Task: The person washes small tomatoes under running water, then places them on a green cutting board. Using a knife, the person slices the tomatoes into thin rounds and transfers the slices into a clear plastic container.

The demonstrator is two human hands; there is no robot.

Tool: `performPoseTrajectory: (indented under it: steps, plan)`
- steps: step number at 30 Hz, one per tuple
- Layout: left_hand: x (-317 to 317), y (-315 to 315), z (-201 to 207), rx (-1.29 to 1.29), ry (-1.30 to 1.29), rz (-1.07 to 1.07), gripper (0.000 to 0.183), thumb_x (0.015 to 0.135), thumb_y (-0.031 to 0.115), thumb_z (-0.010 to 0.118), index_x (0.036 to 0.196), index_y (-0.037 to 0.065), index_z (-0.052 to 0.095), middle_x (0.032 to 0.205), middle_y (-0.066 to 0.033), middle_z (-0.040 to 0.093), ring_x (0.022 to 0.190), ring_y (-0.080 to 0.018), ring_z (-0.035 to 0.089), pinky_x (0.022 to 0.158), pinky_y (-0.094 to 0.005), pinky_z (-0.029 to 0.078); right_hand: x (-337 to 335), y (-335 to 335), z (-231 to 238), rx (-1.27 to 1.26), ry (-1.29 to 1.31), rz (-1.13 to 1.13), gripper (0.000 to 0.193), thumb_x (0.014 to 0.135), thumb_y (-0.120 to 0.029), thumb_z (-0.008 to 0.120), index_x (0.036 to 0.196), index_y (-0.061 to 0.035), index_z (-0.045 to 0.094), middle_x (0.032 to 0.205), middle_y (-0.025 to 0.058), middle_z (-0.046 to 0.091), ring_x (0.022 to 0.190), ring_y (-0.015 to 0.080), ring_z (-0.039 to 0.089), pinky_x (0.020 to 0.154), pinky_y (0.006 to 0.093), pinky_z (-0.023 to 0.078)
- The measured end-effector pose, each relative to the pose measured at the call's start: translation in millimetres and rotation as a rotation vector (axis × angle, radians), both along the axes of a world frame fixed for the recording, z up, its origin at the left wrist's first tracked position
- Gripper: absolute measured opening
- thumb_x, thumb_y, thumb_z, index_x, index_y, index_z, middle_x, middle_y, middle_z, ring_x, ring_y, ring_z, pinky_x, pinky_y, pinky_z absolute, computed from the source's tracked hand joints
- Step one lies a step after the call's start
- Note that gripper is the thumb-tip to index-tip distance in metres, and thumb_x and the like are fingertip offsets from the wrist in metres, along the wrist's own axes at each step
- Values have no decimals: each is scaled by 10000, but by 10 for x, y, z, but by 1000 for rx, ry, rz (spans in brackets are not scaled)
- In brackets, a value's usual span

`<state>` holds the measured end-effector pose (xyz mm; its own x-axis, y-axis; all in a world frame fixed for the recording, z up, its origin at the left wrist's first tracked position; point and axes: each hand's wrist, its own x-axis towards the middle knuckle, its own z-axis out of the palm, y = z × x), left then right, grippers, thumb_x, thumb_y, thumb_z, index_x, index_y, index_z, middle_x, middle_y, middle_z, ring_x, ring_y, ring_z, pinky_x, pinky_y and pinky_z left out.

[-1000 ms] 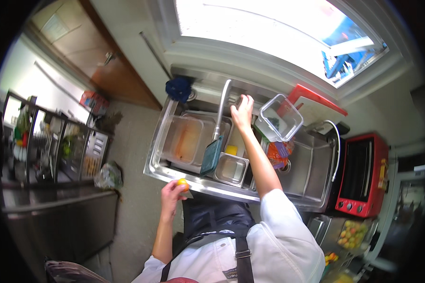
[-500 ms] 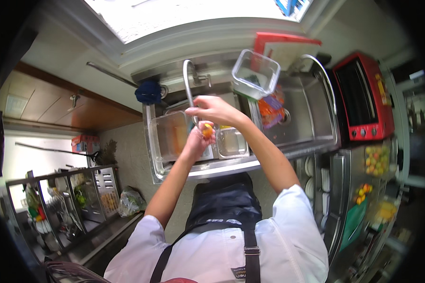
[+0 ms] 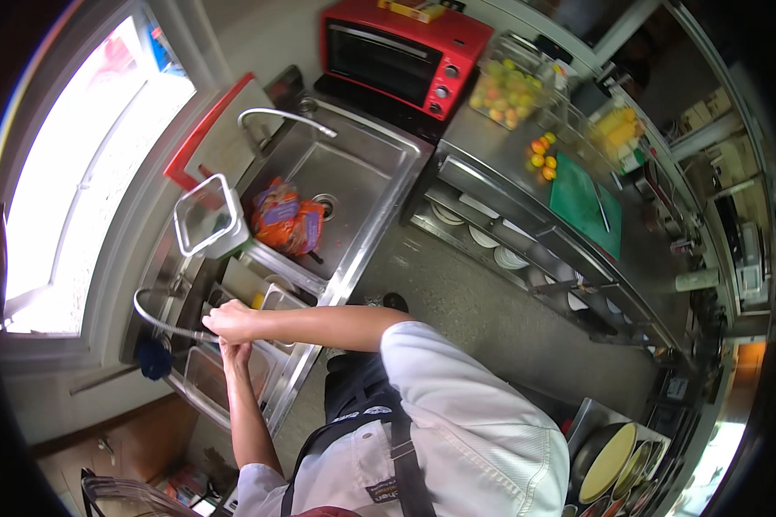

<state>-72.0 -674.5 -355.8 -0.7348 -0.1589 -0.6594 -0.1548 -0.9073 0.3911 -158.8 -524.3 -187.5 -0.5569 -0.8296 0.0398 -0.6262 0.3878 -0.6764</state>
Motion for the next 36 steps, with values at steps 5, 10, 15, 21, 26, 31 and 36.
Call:
performPoseTrajectory:
  steps: [5,10,15,21,26,31,36]
  plan:
    - [-36,-55,-23,177,76,18,322,1075,388,596,898,121,631,750,-48,639,419,-160,325,417,-357,267,-552,2195,-440,-334,-12,-479,301,882,-206,739,1146,-65,775,1124,176,755,1037,375,732,904,510,584]
    - [18,43,38,-168,-125,110,161,1022,196,699,937,63,665,888,-69,699,633,-157,541,572,-304,462,-1225,5688,-142,-55,392,-1366,212,846,-92,675,1047,-49,726,1031,168,667,980,369,671,873,498,542]
    - [120,150,80,-76,-197,272,249,1071,270,611,856,144,616,703,-11,615,443,-124,407,364,-278,303,-1605,7877,-228,591,637,-1756,636,793,-497,857,1312,-172,685,1295,168,603,1156,457,574,943,541,515]
    - [314,256,182,-229,-206,384,232,960,306,592,769,175,575,556,11,462,411,-159,345,381,-311,211,-1625,8393,-775,514,949,-1464,443,889,-518,812,1031,-101,771,900,142,732,890,377,690,831,518,542]
    - [259,350,216,-322,-309,405,169,934,208,816,961,106,684,798,-29,636,643,-184,609,587,-263,569,-1596,8380,-764,709,580,-1600,566,963,-644,682,1277,-174,717,1167,158,708,965,419,723,730,559,584]
    - [192,358,219,-319,-254,331,80,964,101,750,1016,61,703,956,-90,725,940,-265,739,735,-348,650,-1571,7963,-391,424,687,-1597,496,1000,-576,694,1090,-88,679,1059,149,692,878,415,715,664,559,556]
    - [221,383,315,-241,-113,203,551,909,15,734,1428,95,566,1094,-108,719,1069,-325,712,888,-463,628,-1215,6519,-224,-387,114,-1395,296,1064,-322,730,1054,-31,671,873,58,671,577,102,479,493,279,417]
